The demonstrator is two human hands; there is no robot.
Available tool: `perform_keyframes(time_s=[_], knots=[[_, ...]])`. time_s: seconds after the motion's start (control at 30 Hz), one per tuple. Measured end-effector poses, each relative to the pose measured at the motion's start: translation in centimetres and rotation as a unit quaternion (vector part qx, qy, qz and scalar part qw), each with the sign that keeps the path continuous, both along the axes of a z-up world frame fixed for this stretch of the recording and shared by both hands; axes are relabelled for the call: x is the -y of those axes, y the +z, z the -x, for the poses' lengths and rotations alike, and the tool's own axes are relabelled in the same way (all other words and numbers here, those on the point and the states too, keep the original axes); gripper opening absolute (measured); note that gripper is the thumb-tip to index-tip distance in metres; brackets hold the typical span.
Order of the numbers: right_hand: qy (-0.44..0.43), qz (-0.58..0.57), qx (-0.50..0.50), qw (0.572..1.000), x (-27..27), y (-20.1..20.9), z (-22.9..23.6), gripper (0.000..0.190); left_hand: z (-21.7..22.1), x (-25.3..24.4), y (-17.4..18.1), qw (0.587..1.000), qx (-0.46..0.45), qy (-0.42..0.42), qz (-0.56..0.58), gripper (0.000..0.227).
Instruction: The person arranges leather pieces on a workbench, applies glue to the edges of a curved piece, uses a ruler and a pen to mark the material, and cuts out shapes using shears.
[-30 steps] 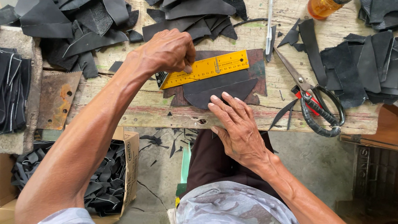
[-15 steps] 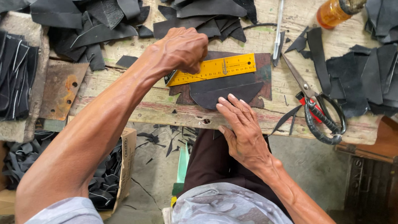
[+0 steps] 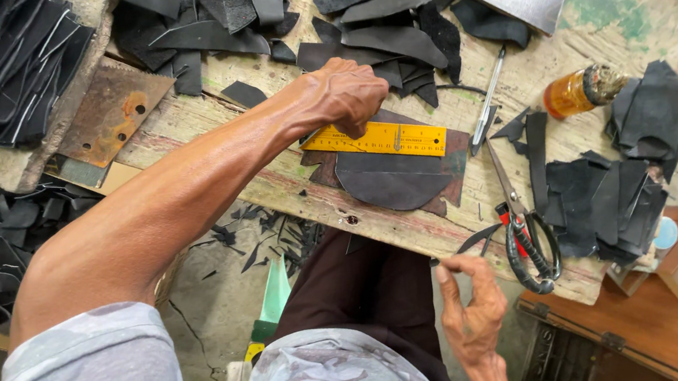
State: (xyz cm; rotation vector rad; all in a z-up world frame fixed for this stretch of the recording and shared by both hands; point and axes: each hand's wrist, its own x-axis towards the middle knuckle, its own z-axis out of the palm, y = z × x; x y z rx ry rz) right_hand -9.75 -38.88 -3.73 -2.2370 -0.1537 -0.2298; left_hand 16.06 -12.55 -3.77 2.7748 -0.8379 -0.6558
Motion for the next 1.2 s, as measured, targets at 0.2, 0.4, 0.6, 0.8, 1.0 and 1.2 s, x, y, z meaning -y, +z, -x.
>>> perform_keyframes(time_s=[0.2,0.4,0.6,0.8,1.0,1.2], knots=[[0.026,-0.014,-0.021,0.999,-1.5,-0.4,1.1,0.011,0.2,0.0,0.3,1.0,0.005,0.003,0.004,0.017],[0.07,-0.023,-0.061,0.995,-2.6,-0.5,1.6,0.01,0.0,0.3,-0.1,1.0,-0.016,0.009,-0.019,0.018],[0.084,-0.017,-0.06,0.995,-3.4,-0.2,1.7,0.017,0.0,0.4,-0.1,0.999,-0.019,0.02,-0.017,0.022],[0.091,-0.016,-0.017,0.996,-3.9,0.5,0.9,0.016,0.2,-0.2,0.2,1.0,-0.005,0.002,0.001,0.015],[0.102,-0.036,-0.026,0.994,-4.2,0.6,0.7,0.01,0.0,-0.3,0.0,1.0,-0.013,-0.006,-0.015,0.009],[0.104,-0.047,-0.035,0.993,-4.0,0.7,0.9,0.017,0.0,-0.4,0.0,1.0,-0.002,-0.008,0.018,0.014]])
